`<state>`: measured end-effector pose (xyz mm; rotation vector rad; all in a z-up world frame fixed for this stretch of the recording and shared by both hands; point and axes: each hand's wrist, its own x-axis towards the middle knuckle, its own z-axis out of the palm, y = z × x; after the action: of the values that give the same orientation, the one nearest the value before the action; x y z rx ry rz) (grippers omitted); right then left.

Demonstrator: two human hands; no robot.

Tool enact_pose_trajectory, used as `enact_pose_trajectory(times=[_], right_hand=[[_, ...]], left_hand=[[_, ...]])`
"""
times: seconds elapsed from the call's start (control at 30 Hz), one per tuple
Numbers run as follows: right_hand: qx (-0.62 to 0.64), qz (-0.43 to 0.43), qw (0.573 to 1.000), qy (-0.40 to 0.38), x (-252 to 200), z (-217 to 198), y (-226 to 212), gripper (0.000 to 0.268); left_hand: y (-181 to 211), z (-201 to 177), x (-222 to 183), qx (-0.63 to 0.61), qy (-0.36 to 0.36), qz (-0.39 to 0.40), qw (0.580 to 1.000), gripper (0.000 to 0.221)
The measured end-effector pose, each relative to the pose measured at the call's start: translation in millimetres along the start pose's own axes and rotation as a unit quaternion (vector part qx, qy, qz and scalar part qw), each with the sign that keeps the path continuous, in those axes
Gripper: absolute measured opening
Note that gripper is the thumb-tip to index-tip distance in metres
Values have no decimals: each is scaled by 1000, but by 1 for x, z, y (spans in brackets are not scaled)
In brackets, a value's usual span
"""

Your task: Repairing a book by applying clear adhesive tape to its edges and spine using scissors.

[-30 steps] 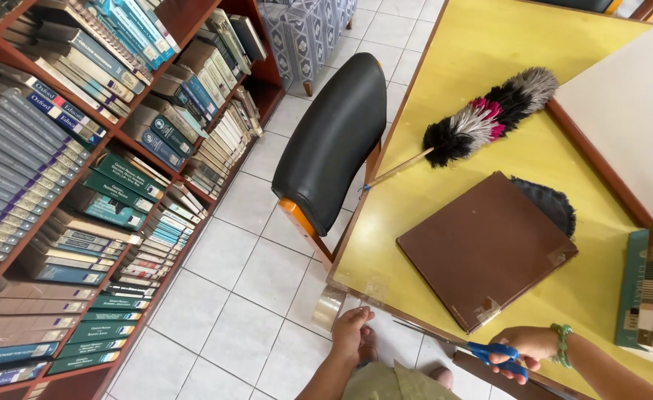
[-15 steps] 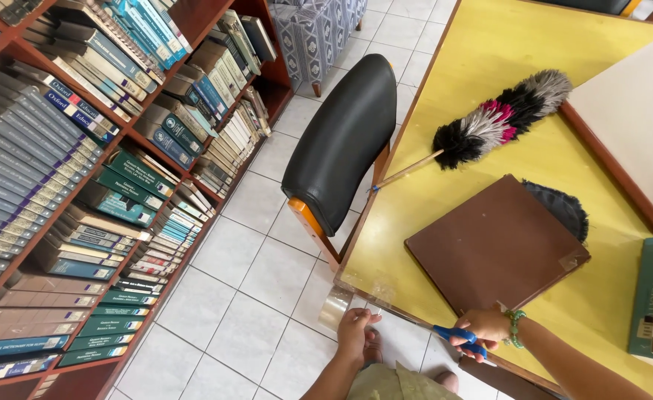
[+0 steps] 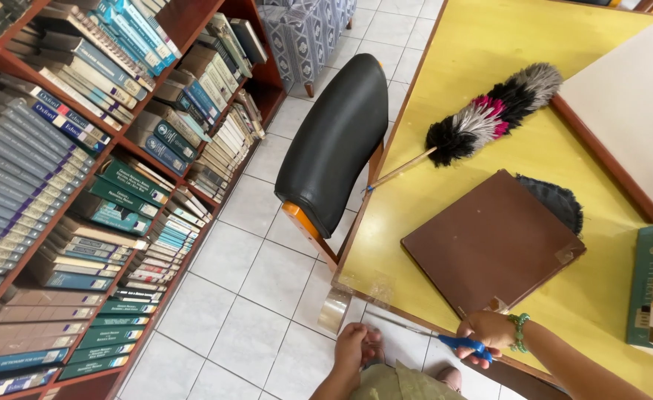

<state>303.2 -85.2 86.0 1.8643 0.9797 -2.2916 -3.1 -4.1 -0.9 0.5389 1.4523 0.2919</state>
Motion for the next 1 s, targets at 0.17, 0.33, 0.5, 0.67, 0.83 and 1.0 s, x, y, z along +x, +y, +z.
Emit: enact_pose_trajectory(times=[0.17,0.33,0.5,0.67,0.83,1.0], right_hand=[[-166,-28,968,188,8,23,-30,18],[-97,-64,922,370,56,56,-66,48],[86,-410,801,427,73,94,-50,33],[326,-306,801,398,80,100,17,19],[367,-279,773,436,54,108,82,4],[405,-167,720,539,36,103,131,6]], left_hand=[[17,-13,-34,-40,-14,-7,999,15],[26,-2,-56,-87,-61,-20,994,23],[32,21,-61,-121,-159,-23,980,17],[3,50,-39,-12,-296,12,955,20],[-11,91,-49,198,-355,56,912,41],[-32,134,-36,365,-227,191,883,54]])
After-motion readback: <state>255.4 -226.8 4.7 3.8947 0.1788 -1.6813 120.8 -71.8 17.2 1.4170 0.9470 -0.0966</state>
